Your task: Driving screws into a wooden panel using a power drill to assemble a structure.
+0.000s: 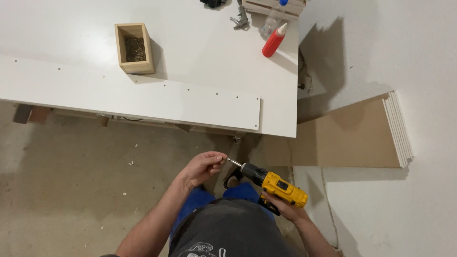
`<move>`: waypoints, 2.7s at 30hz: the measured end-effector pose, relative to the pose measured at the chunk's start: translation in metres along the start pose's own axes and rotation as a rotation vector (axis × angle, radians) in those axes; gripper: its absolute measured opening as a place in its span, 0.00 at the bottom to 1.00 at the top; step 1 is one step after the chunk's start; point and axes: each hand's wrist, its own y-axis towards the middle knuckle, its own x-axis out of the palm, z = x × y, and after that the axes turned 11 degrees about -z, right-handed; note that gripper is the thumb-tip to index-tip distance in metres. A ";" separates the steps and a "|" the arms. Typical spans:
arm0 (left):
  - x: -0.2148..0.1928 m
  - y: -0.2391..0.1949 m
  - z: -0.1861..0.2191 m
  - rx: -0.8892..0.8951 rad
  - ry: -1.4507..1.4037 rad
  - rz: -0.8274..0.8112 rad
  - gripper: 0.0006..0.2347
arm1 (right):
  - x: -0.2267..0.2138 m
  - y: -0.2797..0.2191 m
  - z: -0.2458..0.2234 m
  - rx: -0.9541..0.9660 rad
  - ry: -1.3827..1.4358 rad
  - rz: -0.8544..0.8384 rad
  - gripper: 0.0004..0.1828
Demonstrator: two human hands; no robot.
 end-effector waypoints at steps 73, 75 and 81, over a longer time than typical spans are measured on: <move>-0.045 0.169 0.068 -0.122 2.053 0.291 0.12 | 0.018 0.133 -0.251 -0.014 -1.125 -0.015 0.25; -0.050 0.169 0.068 -0.129 2.070 0.265 0.10 | 0.018 0.136 -0.249 -0.010 -1.113 -0.015 0.25; -0.071 0.177 0.059 -0.105 2.130 0.284 0.09 | 0.019 0.134 -0.249 0.008 -1.124 -0.041 0.24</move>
